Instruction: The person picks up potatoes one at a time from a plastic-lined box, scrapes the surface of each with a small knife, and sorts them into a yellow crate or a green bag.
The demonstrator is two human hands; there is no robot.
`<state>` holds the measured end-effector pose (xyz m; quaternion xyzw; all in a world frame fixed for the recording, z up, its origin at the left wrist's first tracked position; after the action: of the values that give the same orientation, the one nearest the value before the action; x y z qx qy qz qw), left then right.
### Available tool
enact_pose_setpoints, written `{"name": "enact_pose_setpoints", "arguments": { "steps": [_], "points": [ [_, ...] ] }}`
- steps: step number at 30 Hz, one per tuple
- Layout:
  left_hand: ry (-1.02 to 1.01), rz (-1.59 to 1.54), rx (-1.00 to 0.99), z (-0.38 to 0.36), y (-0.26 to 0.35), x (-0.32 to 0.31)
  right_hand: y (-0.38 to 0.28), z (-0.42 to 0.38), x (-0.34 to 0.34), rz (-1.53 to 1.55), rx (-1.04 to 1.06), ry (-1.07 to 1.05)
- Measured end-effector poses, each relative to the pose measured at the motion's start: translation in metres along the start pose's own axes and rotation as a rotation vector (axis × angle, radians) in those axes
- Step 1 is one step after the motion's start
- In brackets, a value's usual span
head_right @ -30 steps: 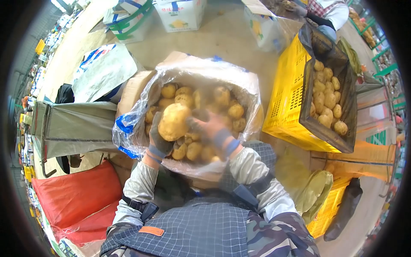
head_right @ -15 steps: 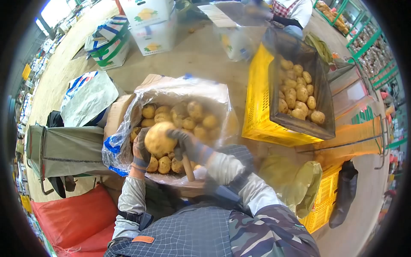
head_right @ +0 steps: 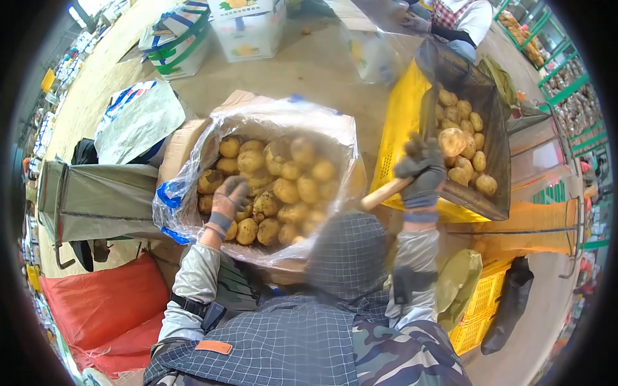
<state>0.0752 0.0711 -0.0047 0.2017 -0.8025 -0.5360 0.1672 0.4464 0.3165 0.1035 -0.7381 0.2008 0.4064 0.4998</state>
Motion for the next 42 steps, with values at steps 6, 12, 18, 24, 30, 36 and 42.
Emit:
{"name": "enact_pose_setpoints", "arguments": {
  "steps": [6, 12, 18, 24, 30, 36, 42],
  "points": [
    [0.088, 1.041, -0.461, 0.009, -0.02, -0.051, 0.138, -0.039, -0.049, -0.624, -0.133, -0.095],
    [-0.339, 1.454, -0.532, 0.019, -0.018, -0.121, 0.186, -0.097, -0.094, -1.338, -0.46, -0.375],
    [-0.172, 1.17, -0.4, 0.049, -0.031, -0.083, 0.23, -0.086, -0.056, -0.98, -0.566, -0.337],
    [-0.32, -0.256, 0.107, -0.027, 0.043, -0.028, 0.212, -0.068, -0.062, -0.703, -0.466, -0.132],
    [-0.227, 0.06, -0.334, -0.053, 0.049, -0.018, 0.242, -0.063, -0.092, -1.496, -0.355, -0.412],
    [-0.262, 0.146, -0.494, -0.043, 0.045, -0.036, 0.253, -0.058, -0.076, -0.655, -0.464, -0.343],
    [-0.334, -0.314, -0.137, -0.048, 0.057, -0.029, 0.249, -0.052, -0.077, -0.277, -0.63, -0.04]
  ]
}}
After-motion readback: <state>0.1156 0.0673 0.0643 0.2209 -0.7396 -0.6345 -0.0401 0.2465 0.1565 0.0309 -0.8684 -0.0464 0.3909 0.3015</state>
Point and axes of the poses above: each hand's wrist, its own z-axis towards the middle knuckle, its own x-axis out of the back of the hand, y = z × x, the point moved 7 cm from there along z, towards the middle knuckle, and after that the axes turned 1 degree about z, right-handed, at the moved point
